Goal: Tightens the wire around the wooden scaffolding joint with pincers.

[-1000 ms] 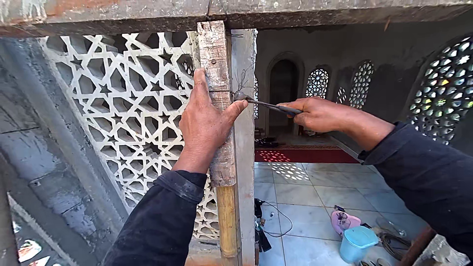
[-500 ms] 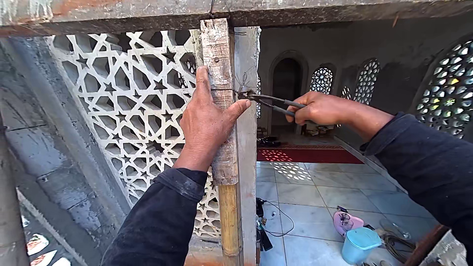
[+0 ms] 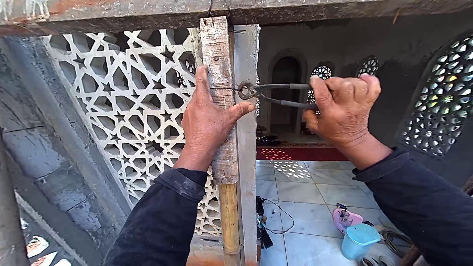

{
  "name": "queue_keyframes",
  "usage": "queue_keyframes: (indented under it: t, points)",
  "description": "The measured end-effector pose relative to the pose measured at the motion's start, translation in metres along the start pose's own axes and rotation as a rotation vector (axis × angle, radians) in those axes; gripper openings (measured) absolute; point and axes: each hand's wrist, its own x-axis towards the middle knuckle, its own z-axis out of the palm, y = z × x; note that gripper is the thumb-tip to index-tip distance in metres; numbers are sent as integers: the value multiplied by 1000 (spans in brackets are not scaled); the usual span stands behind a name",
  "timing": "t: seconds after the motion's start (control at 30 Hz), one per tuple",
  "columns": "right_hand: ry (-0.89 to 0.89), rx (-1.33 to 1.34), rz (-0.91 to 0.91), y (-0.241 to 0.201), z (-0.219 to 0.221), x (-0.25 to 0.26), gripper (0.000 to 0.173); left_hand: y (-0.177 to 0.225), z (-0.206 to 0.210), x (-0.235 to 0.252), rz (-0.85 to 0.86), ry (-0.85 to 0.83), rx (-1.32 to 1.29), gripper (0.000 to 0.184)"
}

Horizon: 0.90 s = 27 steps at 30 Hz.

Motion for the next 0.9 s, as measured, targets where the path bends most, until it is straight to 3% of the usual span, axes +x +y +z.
queue_keyframes:
  t: [0.03,0.1,0.17,0.27,0.33,0.47,0.53,0.6,0.67,0.7,0.73,0.77,0.8,0.87,0.9]
  points:
    - [16,-45,12,2,1,2,49,-1,0,-1,10,2,0,120]
    - [-120,23,-8,6,-3,6,44,-4,-1,-9,29,3,8,119]
    - [-434,343,15,18,-13,21,40,-4,-1,-8,34,-4,27,120]
    - [-991,797,285,32,-20,52,36,-1,1,0,6,-5,49,124]
    - [-1231,1045,476,33,-16,57,41,-2,0,-3,7,-11,38,124]
    - [-1429,1520,746,13,-7,30,41,-10,-2,-12,98,10,10,117]
    - [-1486,1661,776,3,-2,17,42,-13,2,-8,154,23,29,111]
    - [-1417,1627,797,-3,-3,13,40,-16,6,0,197,39,10,95]
    - [-1255,1490,757,-8,-9,13,22,-17,6,0,215,55,-22,75]
    - [-1153,1368,707,-11,-12,14,25,-17,6,-3,220,56,-26,69]
    - [-1052,1177,617,-14,-16,13,43,-17,6,-4,220,59,-27,67]
    - [-918,956,494,-16,-18,10,55,-17,7,-3,217,65,-30,65]
    - [-733,748,363,-18,-19,2,55,-17,8,-2,216,69,-32,65]
    - [-266,345,112,-18,-9,-14,46,-16,8,-1,213,68,-27,64]
    - [-120,180,81,-17,-2,-18,45,-15,7,-2,208,68,-19,65]
